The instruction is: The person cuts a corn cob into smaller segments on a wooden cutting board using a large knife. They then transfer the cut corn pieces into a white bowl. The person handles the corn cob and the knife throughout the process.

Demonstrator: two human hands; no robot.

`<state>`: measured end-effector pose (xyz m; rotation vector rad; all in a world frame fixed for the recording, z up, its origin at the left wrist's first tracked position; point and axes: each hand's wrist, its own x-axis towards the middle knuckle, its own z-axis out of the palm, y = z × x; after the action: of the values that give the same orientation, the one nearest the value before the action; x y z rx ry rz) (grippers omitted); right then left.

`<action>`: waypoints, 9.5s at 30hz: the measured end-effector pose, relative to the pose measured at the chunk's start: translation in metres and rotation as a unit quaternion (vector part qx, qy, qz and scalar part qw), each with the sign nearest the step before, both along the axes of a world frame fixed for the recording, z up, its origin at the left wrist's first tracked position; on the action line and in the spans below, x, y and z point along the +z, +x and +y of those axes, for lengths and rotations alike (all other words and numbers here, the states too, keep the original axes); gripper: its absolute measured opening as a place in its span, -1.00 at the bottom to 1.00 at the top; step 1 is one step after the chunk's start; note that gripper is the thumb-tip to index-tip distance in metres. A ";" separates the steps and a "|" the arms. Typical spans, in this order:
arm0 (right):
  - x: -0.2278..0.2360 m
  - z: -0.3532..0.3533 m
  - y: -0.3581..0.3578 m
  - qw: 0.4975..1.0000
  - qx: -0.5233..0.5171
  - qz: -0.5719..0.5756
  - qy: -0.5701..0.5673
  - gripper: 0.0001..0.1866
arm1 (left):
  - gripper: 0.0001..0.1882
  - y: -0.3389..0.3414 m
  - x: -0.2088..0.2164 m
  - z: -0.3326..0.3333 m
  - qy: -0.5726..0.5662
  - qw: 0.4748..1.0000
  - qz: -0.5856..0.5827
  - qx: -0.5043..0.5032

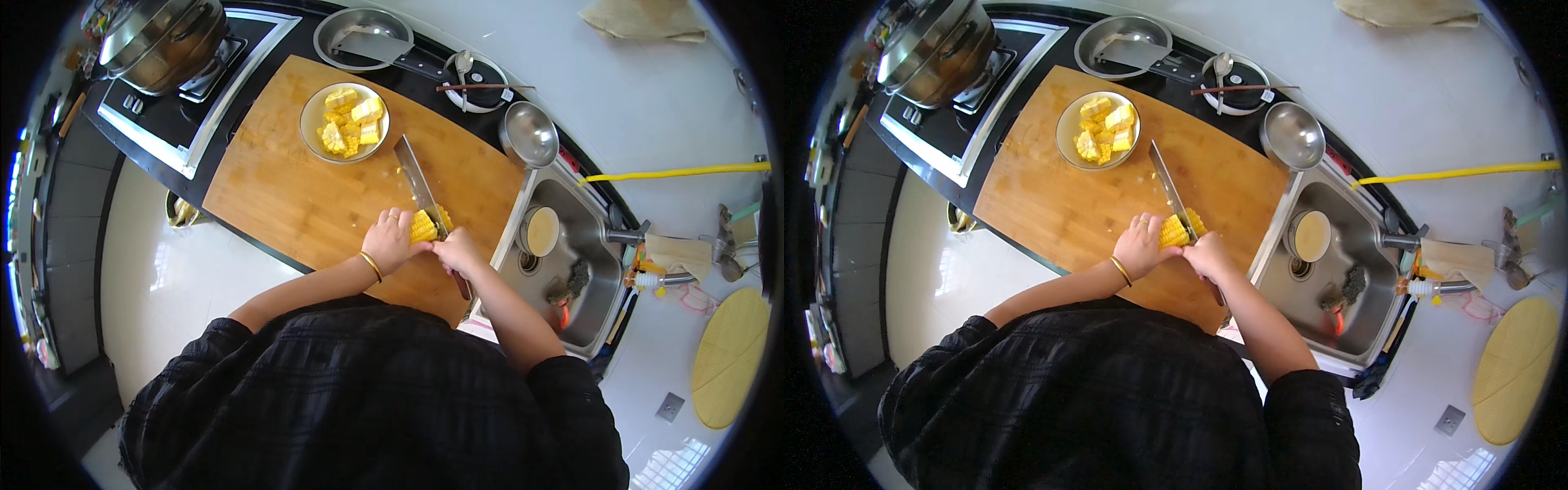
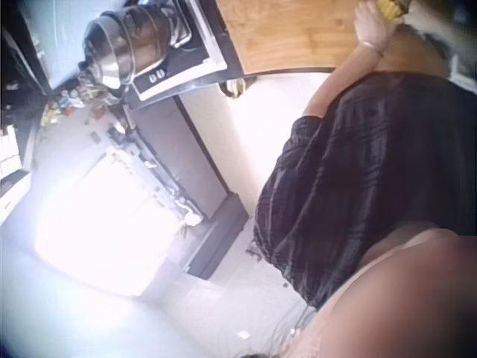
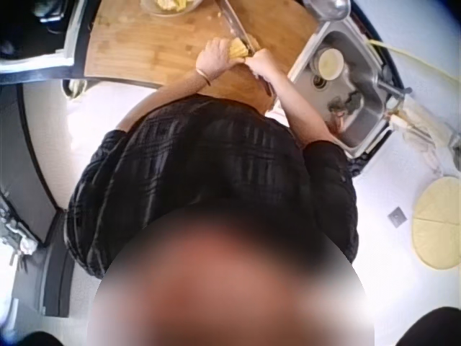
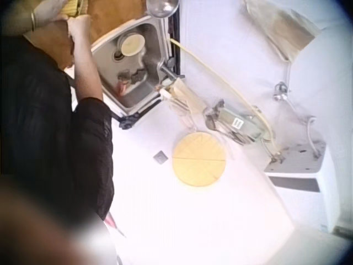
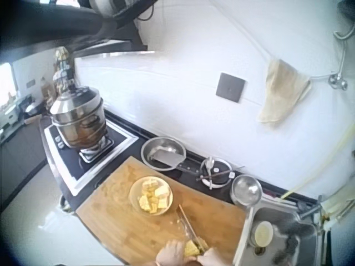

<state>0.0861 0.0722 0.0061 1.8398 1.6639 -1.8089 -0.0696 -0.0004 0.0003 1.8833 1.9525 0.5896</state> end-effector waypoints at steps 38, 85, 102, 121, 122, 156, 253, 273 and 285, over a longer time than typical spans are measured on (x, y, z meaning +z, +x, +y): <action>0.033 -0.076 0.102 0.969 0.017 -0.049 0.242 -0.58 | -0.72 0.008 0.053 0.027 0.246 0.962 -0.120 0.014; 0.025 0.008 0.115 0.926 0.274 -0.090 0.242 -0.62 | -0.67 0.062 0.055 0.090 -0.026 0.977 0.136 -0.164; 0.008 0.014 0.119 0.922 0.290 -0.104 0.235 -0.65 | -0.69 0.071 0.048 0.085 0.008 0.981 0.142 -0.133; 0.030 0.017 0.112 0.921 0.307 -0.115 0.211 -0.59 | -0.49 0.070 0.040 0.080 0.036 0.982 0.160 -0.094; 0.036 0.017 0.110 0.920 0.310 -0.111 0.214 -0.59 | -0.48 0.067 0.040 0.081 0.030 0.985 0.146 -0.090; 0.040 -0.037 0.082 0.944 0.199 -0.154 0.213 -0.63 | -0.47 0.039 0.037 0.056 0.249 0.964 0.026 -0.084; 0.002 -0.074 -0.153 0.823 -0.106 0.236 0.505 -0.37 | -0.56 -0.259 0.047 -0.126 -0.144 0.715 -0.622 0.285; 0.055 -0.086 -0.044 0.799 -0.171 0.294 0.496 -0.27 | -0.55 -0.204 0.039 -0.115 -0.167 0.616 -0.716 0.283; 0.037 -0.095 0.062 0.782 -0.236 0.319 0.480 -0.17 | -0.62 -0.138 0.060 -0.125 -0.055 0.653 -0.685 0.319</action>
<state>0.1479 -0.0230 0.0431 2.2607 3.0609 -2.1236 -0.2071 -0.1249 0.0599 0.1469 1.2983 1.4445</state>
